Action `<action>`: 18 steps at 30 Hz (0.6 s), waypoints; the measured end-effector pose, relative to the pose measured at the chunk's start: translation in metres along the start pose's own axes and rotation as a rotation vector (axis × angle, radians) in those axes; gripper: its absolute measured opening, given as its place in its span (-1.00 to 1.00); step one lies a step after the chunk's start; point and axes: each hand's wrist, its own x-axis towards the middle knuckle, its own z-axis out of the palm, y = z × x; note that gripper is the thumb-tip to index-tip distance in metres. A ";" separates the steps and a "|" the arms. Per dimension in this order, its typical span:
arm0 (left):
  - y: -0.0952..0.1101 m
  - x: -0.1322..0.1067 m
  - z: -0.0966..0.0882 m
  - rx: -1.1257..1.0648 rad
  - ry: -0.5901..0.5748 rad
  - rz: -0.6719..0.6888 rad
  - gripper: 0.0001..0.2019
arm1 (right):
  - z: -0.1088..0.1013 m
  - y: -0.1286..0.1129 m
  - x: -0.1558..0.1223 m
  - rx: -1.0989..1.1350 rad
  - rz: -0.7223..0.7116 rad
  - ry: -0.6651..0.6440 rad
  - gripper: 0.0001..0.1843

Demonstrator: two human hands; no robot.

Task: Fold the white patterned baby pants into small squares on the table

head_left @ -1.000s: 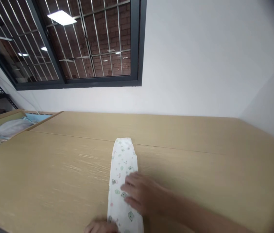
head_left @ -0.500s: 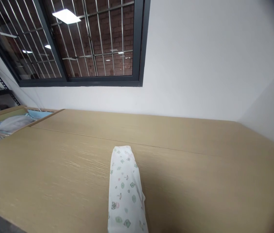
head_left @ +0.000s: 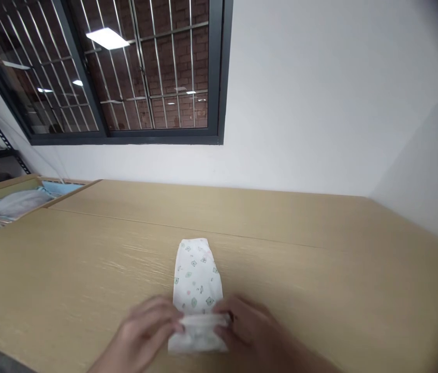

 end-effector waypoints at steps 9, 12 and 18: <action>-0.060 0.119 0.002 0.167 0.058 -0.200 -0.79 | -0.008 0.051 0.124 0.030 0.081 0.170 -0.72; -0.086 0.135 0.016 0.198 0.063 -0.239 -0.78 | 0.007 0.077 0.150 -0.019 0.170 0.203 -0.72; -0.115 0.148 0.034 0.260 0.067 -0.287 -0.79 | 0.026 0.107 0.173 -0.072 0.231 0.204 -0.74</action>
